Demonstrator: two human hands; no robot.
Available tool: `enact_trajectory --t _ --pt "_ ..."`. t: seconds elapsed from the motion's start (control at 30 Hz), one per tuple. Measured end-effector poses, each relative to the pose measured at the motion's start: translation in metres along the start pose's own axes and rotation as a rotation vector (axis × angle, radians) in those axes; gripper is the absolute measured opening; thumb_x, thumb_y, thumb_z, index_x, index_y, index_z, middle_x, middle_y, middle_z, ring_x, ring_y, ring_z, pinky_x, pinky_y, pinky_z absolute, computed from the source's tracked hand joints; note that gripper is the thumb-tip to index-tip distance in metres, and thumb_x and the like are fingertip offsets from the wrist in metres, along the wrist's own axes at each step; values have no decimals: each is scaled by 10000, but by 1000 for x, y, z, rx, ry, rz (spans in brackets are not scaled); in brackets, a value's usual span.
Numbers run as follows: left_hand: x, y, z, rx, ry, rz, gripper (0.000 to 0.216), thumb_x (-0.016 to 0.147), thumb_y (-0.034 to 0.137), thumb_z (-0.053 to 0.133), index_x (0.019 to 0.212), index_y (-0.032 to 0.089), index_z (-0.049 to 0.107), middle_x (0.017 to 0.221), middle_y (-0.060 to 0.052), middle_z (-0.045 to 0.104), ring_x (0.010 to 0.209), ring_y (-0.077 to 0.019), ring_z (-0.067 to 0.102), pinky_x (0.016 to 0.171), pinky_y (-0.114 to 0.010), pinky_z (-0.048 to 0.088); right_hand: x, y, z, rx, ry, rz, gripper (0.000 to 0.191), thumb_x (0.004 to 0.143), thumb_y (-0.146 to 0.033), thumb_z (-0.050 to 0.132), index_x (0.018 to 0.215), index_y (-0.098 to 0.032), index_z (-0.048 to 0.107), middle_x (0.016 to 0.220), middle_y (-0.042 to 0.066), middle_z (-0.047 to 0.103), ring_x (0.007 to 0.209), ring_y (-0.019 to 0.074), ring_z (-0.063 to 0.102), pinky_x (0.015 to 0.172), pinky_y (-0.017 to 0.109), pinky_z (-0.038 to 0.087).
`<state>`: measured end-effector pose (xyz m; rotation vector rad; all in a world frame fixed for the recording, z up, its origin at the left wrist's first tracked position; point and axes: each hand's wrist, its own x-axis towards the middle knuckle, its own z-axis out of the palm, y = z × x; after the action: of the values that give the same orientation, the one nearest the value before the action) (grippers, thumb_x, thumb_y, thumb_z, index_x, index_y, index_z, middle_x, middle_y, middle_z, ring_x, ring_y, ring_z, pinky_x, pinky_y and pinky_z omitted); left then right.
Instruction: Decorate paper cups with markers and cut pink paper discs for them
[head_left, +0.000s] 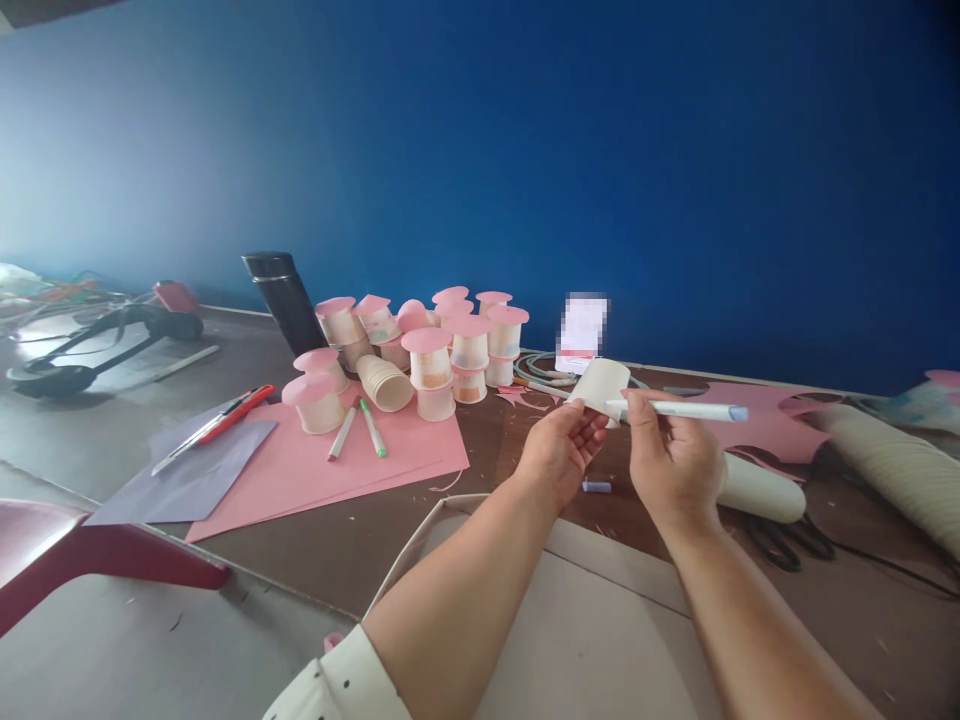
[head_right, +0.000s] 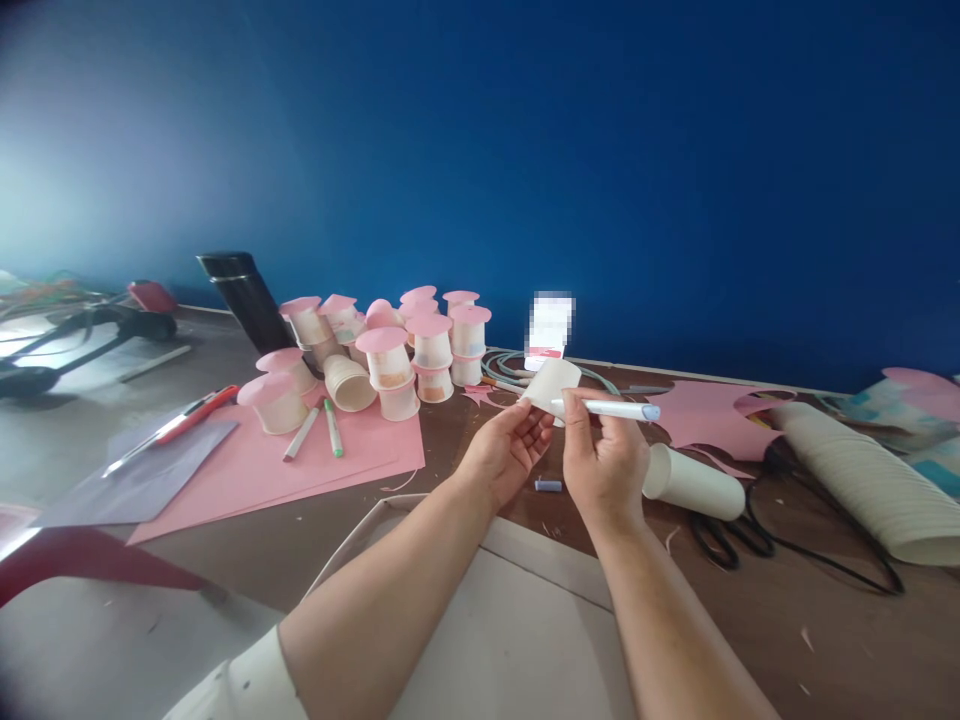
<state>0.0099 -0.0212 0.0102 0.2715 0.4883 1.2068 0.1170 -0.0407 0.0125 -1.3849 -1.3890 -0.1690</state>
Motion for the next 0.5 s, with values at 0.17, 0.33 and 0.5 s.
enact_trajectory --t 0.17,0.33,0.5 --pt "2 -1 -2 -2 -1 9 102 869 151 562 849 97 646 755 -63 656 676 -100 638 654 -197 498 -1 -1 0 17 -36 -36 385 922 -484 481 937 -178 714 850 100 721 793 227 659 741 329 481" --pt "1 -1 -2 -4 16 5 89 860 135 565 859 91 642 758 -66 657 680 -105 647 643 -196 503 -2 -1 1 -35 -7 31 404 921 -507 462 931 -180 700 859 113 707 820 245 648 750 346 472" --pt "1 0 -1 -14 26 -2 97 864 133 553 861 90 641 745 -63 651 670 -105 642 633 -197 504 0 2 1 -62 42 15 389 926 -491 451 929 -182 688 919 124 707 864 251 641 783 360 466"
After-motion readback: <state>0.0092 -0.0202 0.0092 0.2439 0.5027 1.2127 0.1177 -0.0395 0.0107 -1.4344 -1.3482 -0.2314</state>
